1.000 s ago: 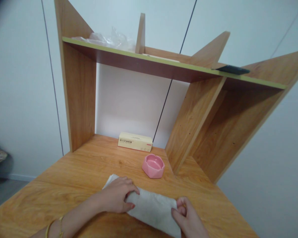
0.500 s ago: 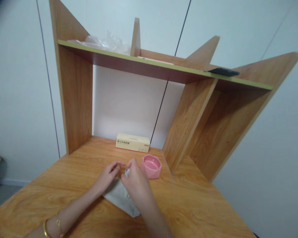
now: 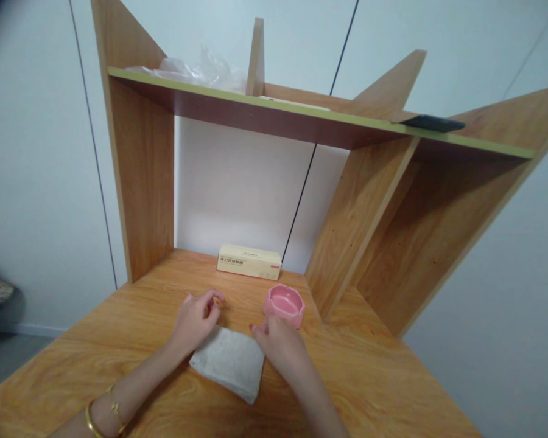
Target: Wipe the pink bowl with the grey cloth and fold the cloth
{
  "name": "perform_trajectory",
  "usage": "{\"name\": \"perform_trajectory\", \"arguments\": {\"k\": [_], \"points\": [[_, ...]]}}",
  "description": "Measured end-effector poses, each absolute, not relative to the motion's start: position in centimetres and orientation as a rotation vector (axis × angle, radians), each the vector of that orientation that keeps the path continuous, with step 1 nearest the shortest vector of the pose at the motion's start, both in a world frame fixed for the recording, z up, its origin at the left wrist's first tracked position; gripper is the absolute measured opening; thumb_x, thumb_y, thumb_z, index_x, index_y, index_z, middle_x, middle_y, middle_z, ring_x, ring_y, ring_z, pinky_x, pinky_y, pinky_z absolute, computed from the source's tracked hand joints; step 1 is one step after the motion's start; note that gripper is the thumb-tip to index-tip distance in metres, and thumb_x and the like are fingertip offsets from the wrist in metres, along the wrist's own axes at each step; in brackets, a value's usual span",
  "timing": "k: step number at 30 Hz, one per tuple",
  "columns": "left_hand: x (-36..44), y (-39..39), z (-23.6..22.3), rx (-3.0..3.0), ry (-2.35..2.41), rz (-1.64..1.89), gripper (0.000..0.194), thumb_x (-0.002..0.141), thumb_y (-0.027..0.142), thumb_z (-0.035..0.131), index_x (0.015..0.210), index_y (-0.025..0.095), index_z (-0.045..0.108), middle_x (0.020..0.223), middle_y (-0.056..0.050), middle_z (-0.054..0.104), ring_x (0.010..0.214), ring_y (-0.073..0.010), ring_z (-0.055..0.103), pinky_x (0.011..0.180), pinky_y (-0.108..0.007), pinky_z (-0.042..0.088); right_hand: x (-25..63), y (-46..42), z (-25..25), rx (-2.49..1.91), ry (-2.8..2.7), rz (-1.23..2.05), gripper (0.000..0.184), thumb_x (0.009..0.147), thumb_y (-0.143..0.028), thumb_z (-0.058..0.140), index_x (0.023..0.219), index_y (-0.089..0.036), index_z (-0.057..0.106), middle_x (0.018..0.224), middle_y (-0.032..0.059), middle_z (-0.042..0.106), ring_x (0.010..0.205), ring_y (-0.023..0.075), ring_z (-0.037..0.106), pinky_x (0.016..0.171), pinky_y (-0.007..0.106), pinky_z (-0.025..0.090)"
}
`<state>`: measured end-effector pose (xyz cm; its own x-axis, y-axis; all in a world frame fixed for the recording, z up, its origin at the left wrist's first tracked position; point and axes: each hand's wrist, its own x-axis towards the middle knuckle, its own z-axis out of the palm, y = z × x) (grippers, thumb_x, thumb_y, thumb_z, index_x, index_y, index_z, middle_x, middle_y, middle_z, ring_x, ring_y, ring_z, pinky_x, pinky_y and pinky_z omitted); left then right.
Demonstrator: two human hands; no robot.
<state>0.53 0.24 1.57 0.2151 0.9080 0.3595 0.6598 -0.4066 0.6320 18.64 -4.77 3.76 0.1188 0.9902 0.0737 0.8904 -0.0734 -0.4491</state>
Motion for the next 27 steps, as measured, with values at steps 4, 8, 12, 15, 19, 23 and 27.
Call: {"name": "perform_trajectory", "arguments": {"k": [4,8,12,15,19,23,27], "points": [[1.1,-0.4,1.7,2.357,1.526,0.742,0.02,0.077,0.017,0.042,0.089,0.02,0.058,0.075,-0.001,0.066,0.074,-0.0186,0.059,0.077,-0.032,0.032,20.4,-6.3,1.8,-2.075,-1.781,0.751,0.031,0.071,-0.044,0.057,0.057,-0.02,0.043,0.046,-0.0051,0.047,0.044,0.0096,0.044,0.042,0.021,0.024],[1.0,-0.3,1.8,2.286,1.524,0.795,0.021,0.079,0.017,0.041,0.09,0.021,0.058,0.072,0.001,0.066,0.073,-0.0172,0.06,0.074,-0.029,0.032,21.1,-6.9,0.7,-1.99,-1.654,0.949,0.031,0.066,-0.04,0.062,0.055,-0.02,0.042,0.04,-0.0083,0.041,0.04,0.0068,0.038,0.04,0.019,0.022],[0.6,-0.2,1.8,2.28,1.486,0.839,0.02,0.078,0.018,0.04,0.085,0.022,0.059,0.071,0.002,0.066,0.075,-0.0174,0.06,0.073,-0.029,0.031,24.9,-6.2,1.9,-2.001,-1.659,0.861,0.033,0.062,-0.034,0.064,0.046,-0.019,0.04,0.036,-0.0074,0.039,0.037,0.0061,0.034,0.04,0.02,0.02],[0.8,-0.4,1.7,2.34,1.46,0.792,0.019,0.078,0.019,0.04,0.082,0.022,0.059,0.075,0.0,0.066,0.079,-0.0189,0.059,0.076,-0.031,0.029,27.8,-5.6,3.1,-2.136,-1.678,0.732,0.034,0.067,-0.03,0.058,0.042,-0.019,0.039,0.035,-0.0056,0.04,0.037,0.0068,0.035,0.041,0.021,0.022],[1.2,-0.6,1.4,2.384,1.448,0.745,0.018,0.077,0.018,0.041,0.081,0.022,0.059,0.078,-0.001,0.066,0.081,-0.0195,0.058,0.077,-0.032,0.029,27.8,-5.3,4.5,-2.283,-1.629,0.507,0.022,0.066,-0.031,0.06,0.053,-0.019,0.047,0.046,-0.0009,0.051,0.046,0.0128,0.046,0.044,0.023,0.027],[1.4,-0.6,1.0,2.39,1.427,0.775,0.018,0.077,0.017,0.041,0.081,0.021,0.058,0.083,-0.002,0.065,0.085,-0.0202,0.057,0.078,-0.034,0.03,22.1,-5.5,5.2,-2.262,-1.691,-0.042,0.019,0.08,-0.031,0.044,0.085,-0.017,0.056,0.076,0.0095,0.062,0.069,0.0232,0.058,0.056,0.031,0.039],[1.1,-0.1,0.5,2.351,1.438,0.897,0.02,0.081,0.019,0.037,0.084,0.02,0.057,0.091,-0.003,0.063,0.091,-0.0203,0.053,0.078,-0.033,0.034,14.6,-5.7,3.4,-1.718,-2.139,0.112,0.023,0.078,-0.011,0.039,0.088,-0.014,0.059,0.092,0.0105,0.061,0.091,0.0216,0.055,0.082,0.033,0.041]]}}
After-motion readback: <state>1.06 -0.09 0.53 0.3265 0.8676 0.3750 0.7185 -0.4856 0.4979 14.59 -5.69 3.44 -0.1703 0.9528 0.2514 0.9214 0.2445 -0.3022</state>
